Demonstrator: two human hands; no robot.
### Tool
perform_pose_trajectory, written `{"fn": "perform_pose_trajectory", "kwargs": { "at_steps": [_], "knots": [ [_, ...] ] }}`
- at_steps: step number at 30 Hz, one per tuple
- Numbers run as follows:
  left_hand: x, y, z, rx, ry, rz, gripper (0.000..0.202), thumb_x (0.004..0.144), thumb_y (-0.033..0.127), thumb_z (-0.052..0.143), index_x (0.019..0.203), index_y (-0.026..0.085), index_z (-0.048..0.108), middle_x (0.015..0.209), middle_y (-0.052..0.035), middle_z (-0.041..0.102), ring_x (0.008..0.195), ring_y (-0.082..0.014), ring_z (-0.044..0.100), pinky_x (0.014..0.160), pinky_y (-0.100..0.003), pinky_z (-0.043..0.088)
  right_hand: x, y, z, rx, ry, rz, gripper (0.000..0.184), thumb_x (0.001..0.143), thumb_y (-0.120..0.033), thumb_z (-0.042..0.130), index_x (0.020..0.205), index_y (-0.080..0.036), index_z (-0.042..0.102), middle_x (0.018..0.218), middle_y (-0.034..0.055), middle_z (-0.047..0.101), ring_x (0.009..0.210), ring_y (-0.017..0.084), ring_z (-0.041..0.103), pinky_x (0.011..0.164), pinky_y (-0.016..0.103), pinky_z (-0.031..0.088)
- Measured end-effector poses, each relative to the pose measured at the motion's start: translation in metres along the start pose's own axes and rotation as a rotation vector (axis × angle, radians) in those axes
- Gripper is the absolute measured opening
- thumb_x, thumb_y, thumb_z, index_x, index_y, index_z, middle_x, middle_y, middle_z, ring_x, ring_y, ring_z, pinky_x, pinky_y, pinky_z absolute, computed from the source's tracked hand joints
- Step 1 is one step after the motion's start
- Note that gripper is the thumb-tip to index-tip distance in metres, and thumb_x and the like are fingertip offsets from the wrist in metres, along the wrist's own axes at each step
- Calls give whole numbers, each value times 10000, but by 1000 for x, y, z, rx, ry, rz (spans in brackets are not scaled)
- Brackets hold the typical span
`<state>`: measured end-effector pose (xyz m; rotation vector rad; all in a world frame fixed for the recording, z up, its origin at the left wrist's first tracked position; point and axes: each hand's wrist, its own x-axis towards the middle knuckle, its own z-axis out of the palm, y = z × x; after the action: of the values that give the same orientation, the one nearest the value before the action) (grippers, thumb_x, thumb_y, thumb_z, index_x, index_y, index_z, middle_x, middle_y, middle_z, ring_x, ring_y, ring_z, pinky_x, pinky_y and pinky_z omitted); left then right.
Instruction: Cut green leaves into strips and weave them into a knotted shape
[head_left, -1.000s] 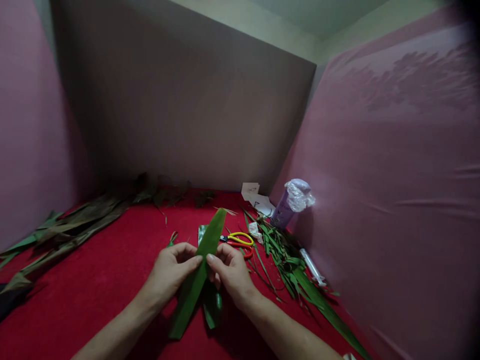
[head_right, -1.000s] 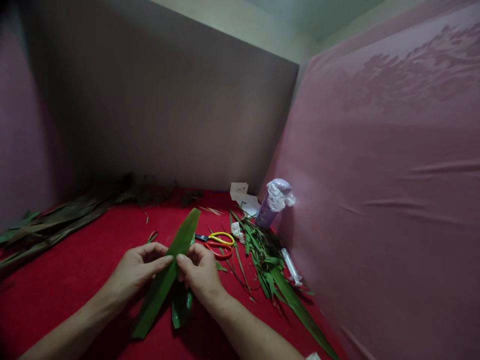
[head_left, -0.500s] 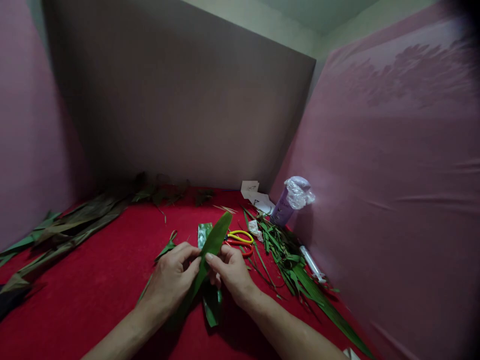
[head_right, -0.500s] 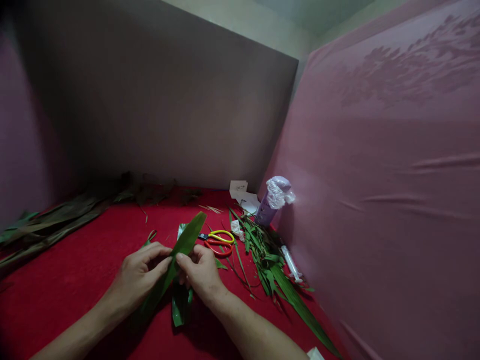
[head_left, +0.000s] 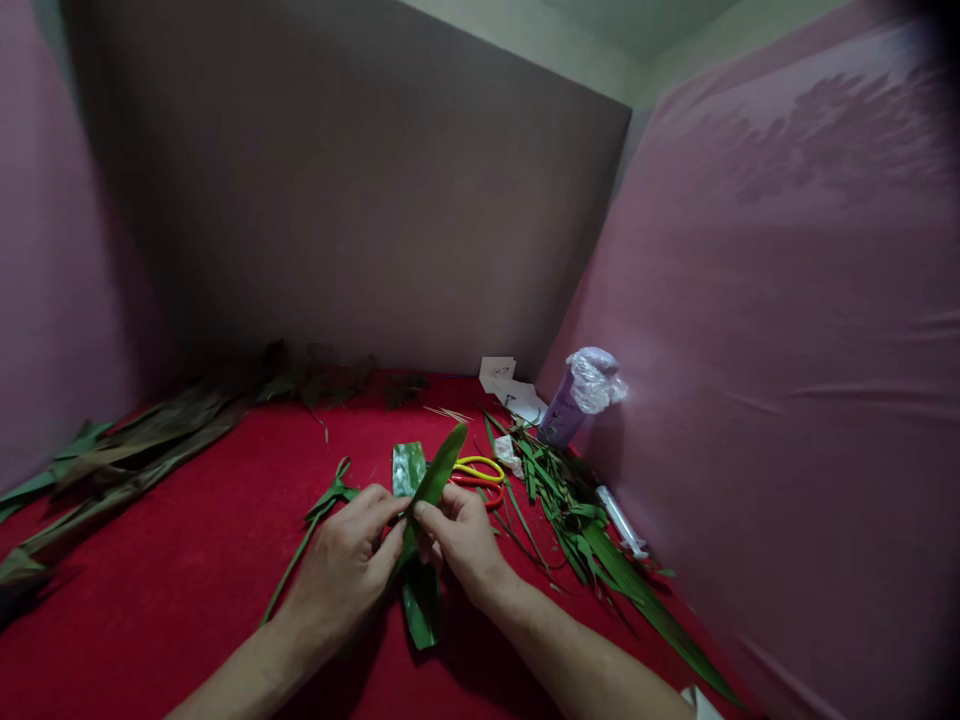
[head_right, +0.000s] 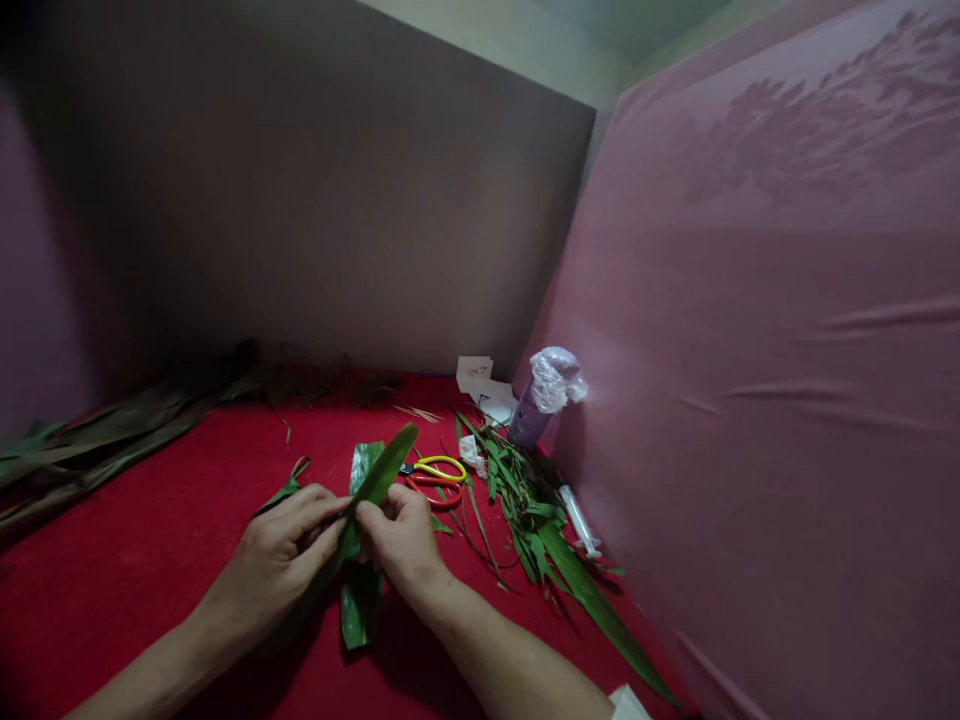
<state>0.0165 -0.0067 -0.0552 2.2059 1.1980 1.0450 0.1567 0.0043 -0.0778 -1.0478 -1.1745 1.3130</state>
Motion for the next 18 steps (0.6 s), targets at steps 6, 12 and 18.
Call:
{"fn": "perform_pose_trajectory", "kwargs": {
  "at_steps": [6,12,18],
  "knots": [
    [0,-2,0,10,-21,1,227,836,205,442,976,187,619,769,-24,563,667,-140,546,631,-251,427,0,1,0,9,13,7,224,698,-343,612,645,-145,522,389,-68,489,280,52,399,277,145,279],
    [0,-1,0,77,-19,21,226,831,194,426,934,197,627,774,-29,573,681,-147,567,635,-245,435,-1,-2,1,19,21,27,214,685,-327,606,616,-147,513,384,-65,485,280,54,406,267,141,277],
    [0,0,-1,88,25,68,238,799,172,450,887,227,663,746,-25,583,622,-135,561,611,-228,444,-1,-1,1,10,34,32,232,678,-337,615,601,-151,499,381,-67,471,288,61,421,266,142,275]
  ]
}}
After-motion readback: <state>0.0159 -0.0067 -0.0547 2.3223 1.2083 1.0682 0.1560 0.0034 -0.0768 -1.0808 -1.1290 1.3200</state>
